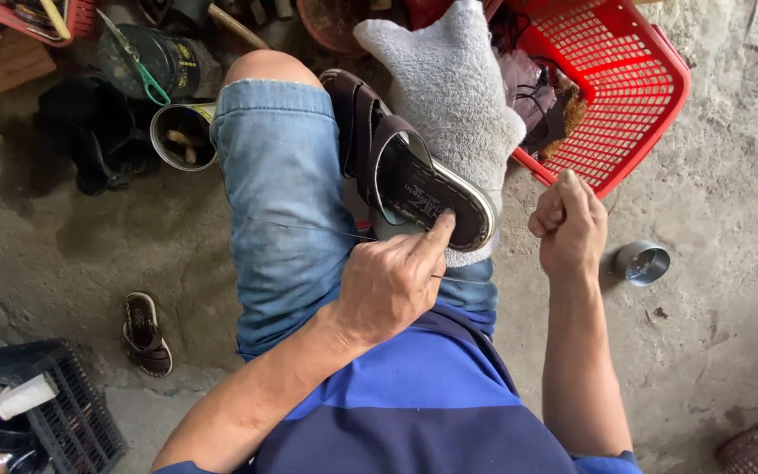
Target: A person is hand-stitching the components of a leather sandal together in a workshop.
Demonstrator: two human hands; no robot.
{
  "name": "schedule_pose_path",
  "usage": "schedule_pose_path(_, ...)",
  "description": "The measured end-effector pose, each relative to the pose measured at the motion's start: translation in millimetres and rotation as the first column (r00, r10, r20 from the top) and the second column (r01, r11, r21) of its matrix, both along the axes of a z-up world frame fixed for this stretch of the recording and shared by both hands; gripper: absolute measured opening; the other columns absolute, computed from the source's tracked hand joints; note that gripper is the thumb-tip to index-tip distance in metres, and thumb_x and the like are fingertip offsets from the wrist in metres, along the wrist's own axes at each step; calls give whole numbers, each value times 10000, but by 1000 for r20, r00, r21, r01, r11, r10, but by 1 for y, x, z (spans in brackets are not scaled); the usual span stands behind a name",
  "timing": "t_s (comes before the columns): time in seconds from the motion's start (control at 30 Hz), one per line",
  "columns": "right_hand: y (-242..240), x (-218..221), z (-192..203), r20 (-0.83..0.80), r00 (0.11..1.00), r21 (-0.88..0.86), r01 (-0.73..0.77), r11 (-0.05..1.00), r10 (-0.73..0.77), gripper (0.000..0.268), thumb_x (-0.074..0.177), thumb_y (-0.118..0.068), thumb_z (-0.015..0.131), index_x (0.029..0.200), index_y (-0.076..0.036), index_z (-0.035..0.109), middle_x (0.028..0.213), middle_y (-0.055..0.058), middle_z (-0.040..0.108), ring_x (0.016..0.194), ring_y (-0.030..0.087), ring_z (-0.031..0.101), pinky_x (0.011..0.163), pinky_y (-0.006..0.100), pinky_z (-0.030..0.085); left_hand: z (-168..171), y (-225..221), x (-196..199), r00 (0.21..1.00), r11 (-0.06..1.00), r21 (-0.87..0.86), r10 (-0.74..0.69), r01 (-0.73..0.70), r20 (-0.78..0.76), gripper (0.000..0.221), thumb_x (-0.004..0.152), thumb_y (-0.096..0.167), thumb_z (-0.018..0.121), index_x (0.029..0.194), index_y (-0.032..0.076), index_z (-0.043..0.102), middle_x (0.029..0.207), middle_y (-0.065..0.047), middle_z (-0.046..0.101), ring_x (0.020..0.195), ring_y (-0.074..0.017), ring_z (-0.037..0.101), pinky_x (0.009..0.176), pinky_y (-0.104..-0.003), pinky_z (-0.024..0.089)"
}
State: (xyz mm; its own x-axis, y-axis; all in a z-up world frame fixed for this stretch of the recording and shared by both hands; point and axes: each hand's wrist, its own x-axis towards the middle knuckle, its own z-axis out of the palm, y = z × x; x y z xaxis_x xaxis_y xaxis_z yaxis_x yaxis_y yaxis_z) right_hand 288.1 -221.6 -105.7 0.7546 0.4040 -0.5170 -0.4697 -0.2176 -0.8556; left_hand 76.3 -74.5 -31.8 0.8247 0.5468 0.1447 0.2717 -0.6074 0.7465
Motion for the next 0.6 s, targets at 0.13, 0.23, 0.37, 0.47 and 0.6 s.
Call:
schedule_pose_path(0.13,-16,2,16,-99,995,231,17,973,7,311,1041,-392,508,807,-191,465,938,2,589,963,213,620,654,308,388,5,5,1,1000,1000,-15,-24,24,-13,425,908,-15,553,1317,16,667,590,-41,618,504,-195,627,451,-298,528)
schedule_pose_path(0.23,-18,-9,44,-243,965,624,79,777,98,454,1112,-406,413,715,-191,360,914,-21,483,1228,269,656,681,294,472,9,5,0,999,999,39,-34,35,-19,381,922,-4,561,1287,10,669,599,-60,604,529,-227,644,448,-324,526)
schedule_pose_path(0.37,19,-18,87,206,892,299,-449,842,403,332,813,-292,626,973,-46,470,1065,198,576,579,203,569,438,287,416,17,7,1,998,1000,-23,5,-4,55,332,940,-16,549,1236,-13,701,595,-79,600,519,-232,632,446,-302,514)
schedule_pose_path(0.47,36,-29,94,439,554,-157,-728,667,707,742,752,-430,842,1259,63,616,1134,224,617,695,237,640,513,334,492,18,7,-5,997,997,-72,20,-14,78,333,949,-11,547,1238,2,711,602,-75,614,518,-226,635,446,-296,518)
schedule_pose_path(0.6,35,-35,77,484,416,-241,-783,574,770,546,774,-410,877,1082,12,720,729,88,546,602,215,554,520,358,448,18,7,-13,996,998,-67,24,-18,81,326,959,4,557,1242,18,718,615,-64,624,526,-212,639,443,-292,518)
